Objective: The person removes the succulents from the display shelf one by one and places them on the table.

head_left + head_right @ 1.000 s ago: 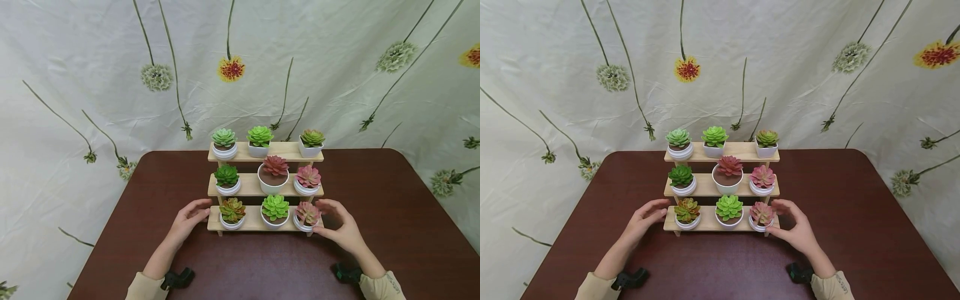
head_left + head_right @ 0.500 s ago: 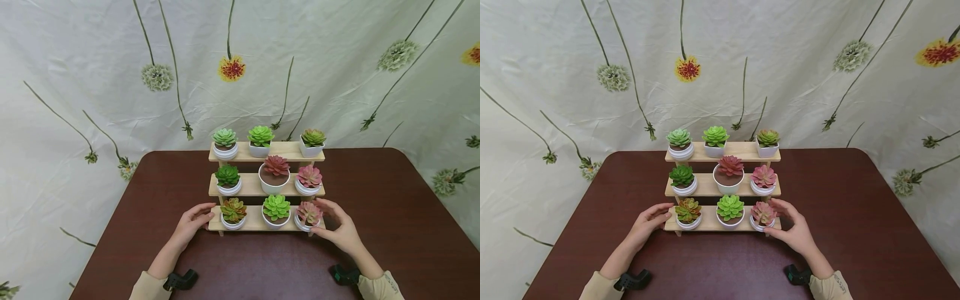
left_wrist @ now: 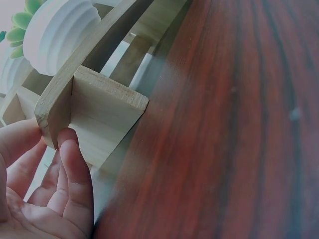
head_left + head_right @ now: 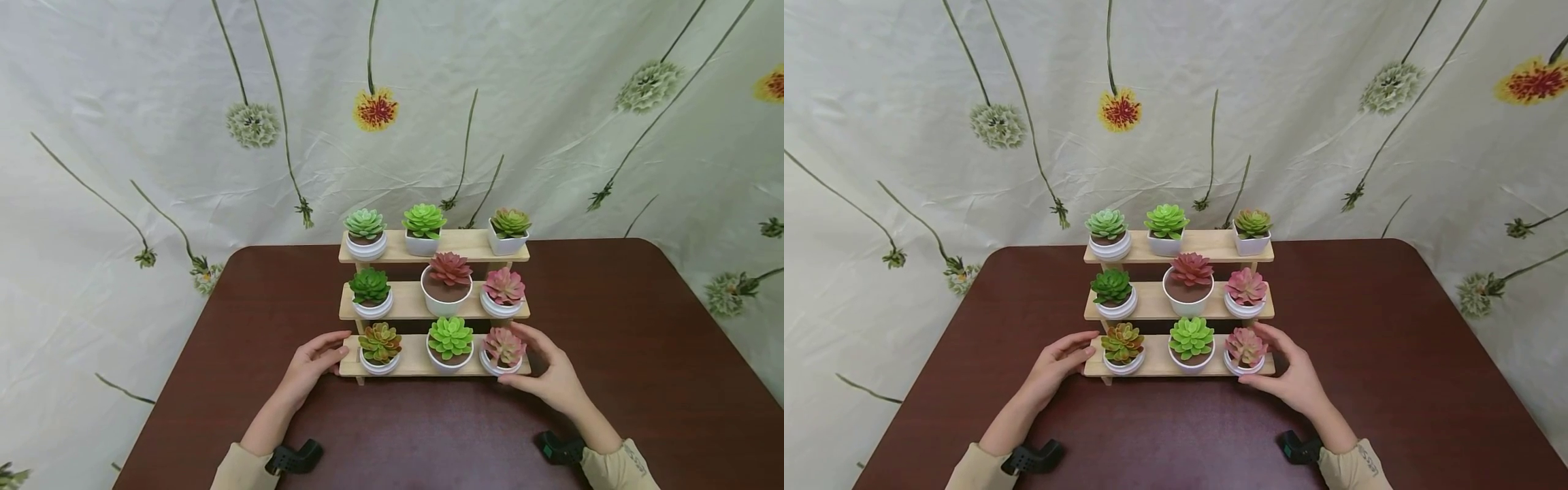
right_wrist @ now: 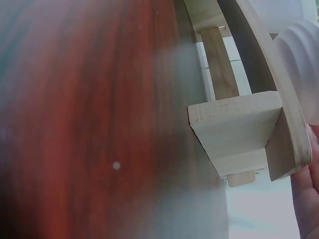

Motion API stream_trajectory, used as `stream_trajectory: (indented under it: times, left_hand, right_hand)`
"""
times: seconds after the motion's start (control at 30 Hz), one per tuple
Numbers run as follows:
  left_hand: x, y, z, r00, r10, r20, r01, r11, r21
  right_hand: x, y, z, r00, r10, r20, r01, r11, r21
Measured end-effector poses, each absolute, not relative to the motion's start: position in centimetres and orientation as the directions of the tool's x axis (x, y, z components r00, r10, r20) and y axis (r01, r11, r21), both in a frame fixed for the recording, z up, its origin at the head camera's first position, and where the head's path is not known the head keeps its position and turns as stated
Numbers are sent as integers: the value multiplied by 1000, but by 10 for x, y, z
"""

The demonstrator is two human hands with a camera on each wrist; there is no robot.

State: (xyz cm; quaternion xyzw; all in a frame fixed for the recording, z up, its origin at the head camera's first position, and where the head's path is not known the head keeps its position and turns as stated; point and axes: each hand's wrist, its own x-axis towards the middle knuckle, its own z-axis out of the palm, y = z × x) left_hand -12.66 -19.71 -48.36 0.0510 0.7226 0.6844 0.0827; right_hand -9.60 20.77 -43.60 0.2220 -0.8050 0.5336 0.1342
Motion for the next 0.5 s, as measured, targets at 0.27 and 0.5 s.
stream_trajectory:
  times: [0.27,0.5]
  left_hand:
    - [-126,-197,-479,-979,187,-79,-69,59,996]
    - [-119,-191,-458,-977,198,-79,-65,76,995]
  right_hand:
    - [-96,206,-436,-855,-190,482,-518,346,-782]
    - [-95,210,-433,-867,-151,475,-494,383,-780]
